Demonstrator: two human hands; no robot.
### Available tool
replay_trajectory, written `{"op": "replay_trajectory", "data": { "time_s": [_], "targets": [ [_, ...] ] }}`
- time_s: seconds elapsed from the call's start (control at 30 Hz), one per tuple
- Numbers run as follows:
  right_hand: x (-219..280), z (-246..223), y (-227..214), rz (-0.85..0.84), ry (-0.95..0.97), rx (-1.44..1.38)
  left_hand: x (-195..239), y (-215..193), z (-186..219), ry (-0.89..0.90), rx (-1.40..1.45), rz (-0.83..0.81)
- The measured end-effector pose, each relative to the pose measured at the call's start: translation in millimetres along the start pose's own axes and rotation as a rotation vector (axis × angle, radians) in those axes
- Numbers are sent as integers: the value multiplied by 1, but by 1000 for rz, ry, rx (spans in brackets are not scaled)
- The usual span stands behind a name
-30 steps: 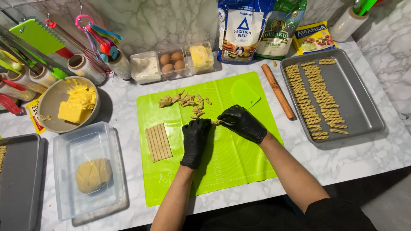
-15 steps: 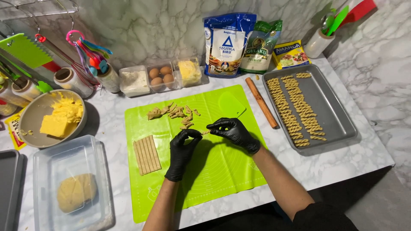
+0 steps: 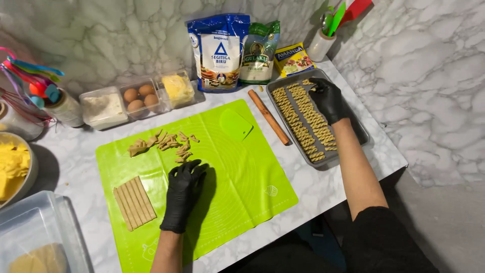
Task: Shaping small pieces of dough into spiral twists using a thin wooden stick on a silicone mat.
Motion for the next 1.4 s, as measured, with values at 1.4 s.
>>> {"op": "replay_trajectory", "data": {
  "time_s": [1.4],
  "targets": [
    [-34,39,64,62,-304,553,55,-68,-147,-529,-140,34]
  ]
}}
Point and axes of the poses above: each hand's wrist, its own x-axis away from the middle knuckle, its own y-axis out of the palm, z = x × y, the point moved 5 cm from there along -x, towards the middle knuckle, and after that the axes turned 2 degrees about z, right-handed, at the moved point
